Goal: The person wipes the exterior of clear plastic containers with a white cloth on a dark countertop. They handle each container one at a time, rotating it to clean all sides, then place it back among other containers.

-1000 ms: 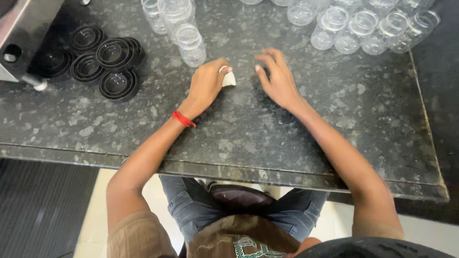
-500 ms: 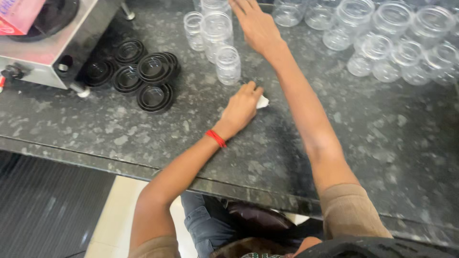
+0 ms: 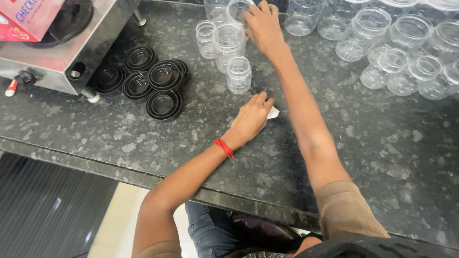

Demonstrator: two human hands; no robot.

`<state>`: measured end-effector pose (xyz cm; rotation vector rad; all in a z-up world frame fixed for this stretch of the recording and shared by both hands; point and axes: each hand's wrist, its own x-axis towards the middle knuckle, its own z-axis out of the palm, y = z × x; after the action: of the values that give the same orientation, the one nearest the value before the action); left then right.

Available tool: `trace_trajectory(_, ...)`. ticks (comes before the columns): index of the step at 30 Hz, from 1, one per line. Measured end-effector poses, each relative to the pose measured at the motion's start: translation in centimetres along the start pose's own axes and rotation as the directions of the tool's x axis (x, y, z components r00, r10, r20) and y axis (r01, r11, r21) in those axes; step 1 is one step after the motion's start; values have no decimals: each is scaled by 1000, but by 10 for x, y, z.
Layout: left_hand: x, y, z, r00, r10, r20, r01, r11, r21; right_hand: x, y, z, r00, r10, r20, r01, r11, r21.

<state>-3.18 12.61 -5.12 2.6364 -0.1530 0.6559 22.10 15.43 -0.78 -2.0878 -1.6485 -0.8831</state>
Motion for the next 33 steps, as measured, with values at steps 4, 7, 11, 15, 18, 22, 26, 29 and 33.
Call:
trace_trajectory(4,0,-2,2,999,26,-34,-27,1000,-6,-27,-2,-36,989,32,-145,-35,999,-23)
trace_trajectory(7,-2,-9,9,999,11,-52,-13,1000,-26,-56,-4,-72,968,192,-159,-173,977,125)
trace_trajectory(11,3,-21,26,995,-56,-85,50,997,-66,-112,-12,-121,708,705,48,-626,595,504)
trace_trajectory(15,8,-31,28,938,-272,-216,195,927,-321,-186,0,-169,610,743,277,-378,-35,925)
trace_trajectory(18,20,-25,21,892,-407,-198,309,867,-392,-236,6,-187,544,760,357,-298,-223,928)
trace_trajectory(22,47,1,9,822,-569,5,472,677,-564,-272,10,-193,463,783,415,-198,-365,910)
trace_trajectory(26,64,31,15,900,-393,-187,156,694,-703,-273,8,-183,433,769,470,-53,-498,865)
trace_trajectory(29,70,57,36,827,-469,-310,229,785,-576,-272,-7,-172,460,749,476,-84,-497,864)
trace_trajectory(33,65,90,66,921,-51,-386,-141,880,-454,-278,-34,-163,565,697,441,-196,-406,893)
